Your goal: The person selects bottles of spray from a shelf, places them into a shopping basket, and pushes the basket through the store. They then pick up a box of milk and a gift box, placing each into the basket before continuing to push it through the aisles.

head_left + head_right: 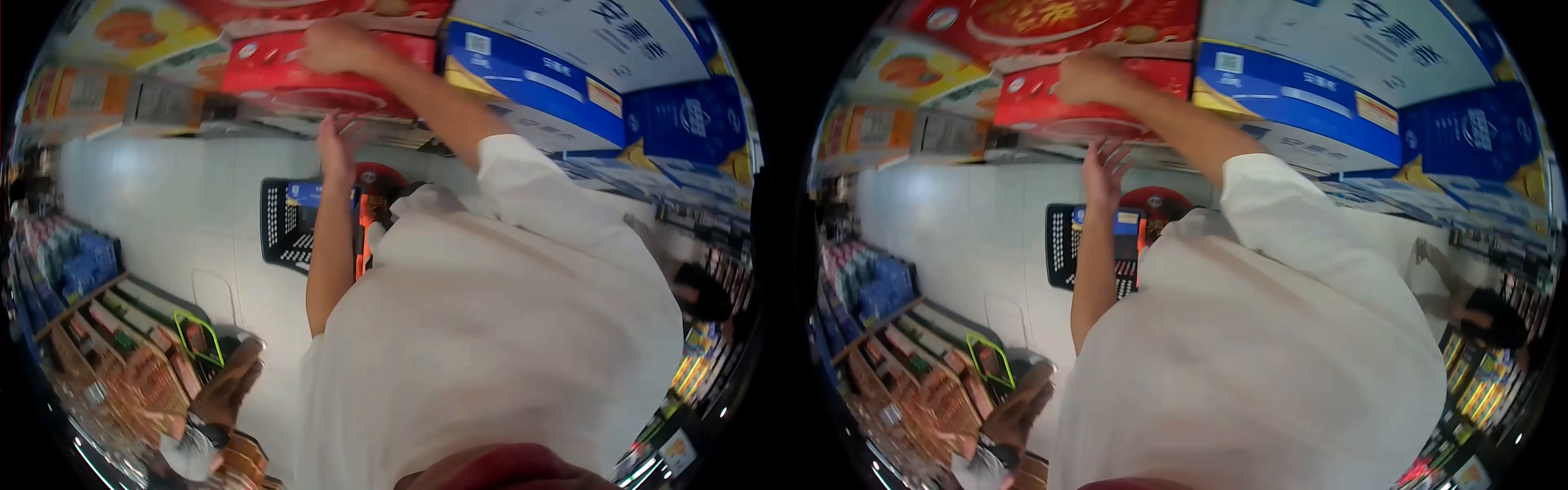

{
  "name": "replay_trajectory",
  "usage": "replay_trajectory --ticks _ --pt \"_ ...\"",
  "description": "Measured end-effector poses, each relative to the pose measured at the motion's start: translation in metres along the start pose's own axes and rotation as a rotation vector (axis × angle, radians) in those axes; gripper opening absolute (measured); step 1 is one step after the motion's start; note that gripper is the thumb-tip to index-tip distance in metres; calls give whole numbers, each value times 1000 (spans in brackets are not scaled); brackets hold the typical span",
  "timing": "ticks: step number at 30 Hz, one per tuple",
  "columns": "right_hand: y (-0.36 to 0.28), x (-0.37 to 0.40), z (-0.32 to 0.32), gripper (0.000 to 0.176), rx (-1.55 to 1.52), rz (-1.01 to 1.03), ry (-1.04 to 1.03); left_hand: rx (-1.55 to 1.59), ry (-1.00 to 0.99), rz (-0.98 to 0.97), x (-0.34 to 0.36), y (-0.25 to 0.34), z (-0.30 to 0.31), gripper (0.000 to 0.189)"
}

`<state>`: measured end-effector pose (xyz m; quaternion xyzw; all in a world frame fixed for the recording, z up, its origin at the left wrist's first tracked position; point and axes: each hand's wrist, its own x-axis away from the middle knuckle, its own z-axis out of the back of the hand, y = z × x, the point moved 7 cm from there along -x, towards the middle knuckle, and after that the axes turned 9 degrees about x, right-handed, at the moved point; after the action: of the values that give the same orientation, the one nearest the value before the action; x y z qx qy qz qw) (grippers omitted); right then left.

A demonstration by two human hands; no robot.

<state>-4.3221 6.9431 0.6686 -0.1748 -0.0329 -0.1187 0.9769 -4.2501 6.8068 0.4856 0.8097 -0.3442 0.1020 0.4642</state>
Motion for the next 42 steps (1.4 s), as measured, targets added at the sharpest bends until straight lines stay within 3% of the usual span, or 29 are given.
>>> replay_trajectory --ticks 2,4,9,13,16,18,20,21,22,24,27,30,34,36,38,40,41,42 --pt "13 -29 -32 52 -52 76 74 200 11 46 -2 3 -5 50" --pt "-6 1 -7 46 -64 47 88 345 75 122 1 4 -8 55" --pt "-39 47 -23 40 -136 50 48 454 192 260 -4 -14 11 68" --pt "-64 74 -23 38 -202 137 85 535 83 215 -7 -29 33 81" --pt "-92 91 -2 34 -295 191 61 699 430 93 26 -26 67 83" --pt "-110 98 11 30 -451 250 -30 789 318 -168 26 -30 107 84" --pt "-125 105 18 26 -599 157 -111 904 210 -416 58 -1 121 81" --pt "-137 103 22 24 -575 200 -166 923 326 -386 91 20 118 76" --pt "-143 97 16 24 -727 175 -197 886 351 -495 106 28 130 73" --pt "-150 70 -4 23 -792 247 -320 864 549 -553 142 36 146 70" --pt "-191 69 -34 11 -900 203 -435 874 664 -612 168 21 182 68" --pt "-228 76 -67 6 -898 212 -567 942 777 -512 190 2 213 67" --pt "-284 125 -118 10 -838 253 -702 966 762 -572 199 -14 279 70" --pt "-305 160 -156 9 -748 348 -843 1015 702 -709 185 -27 331 66" --pt "-315 188 -202 10 -714 351 -945 985 770 -702 192 -37 373 66" --pt "-316 202 -256 11 -591 291 -978 1461 548 -684 202 -32 396 52" --pt "-318 207 -282 13 -633 253 -976 1303 486 -741 177 -74 439 73" --pt "-319 210 -305 13 -650 224 -990 1026 730 -615 188 -79 453 67"
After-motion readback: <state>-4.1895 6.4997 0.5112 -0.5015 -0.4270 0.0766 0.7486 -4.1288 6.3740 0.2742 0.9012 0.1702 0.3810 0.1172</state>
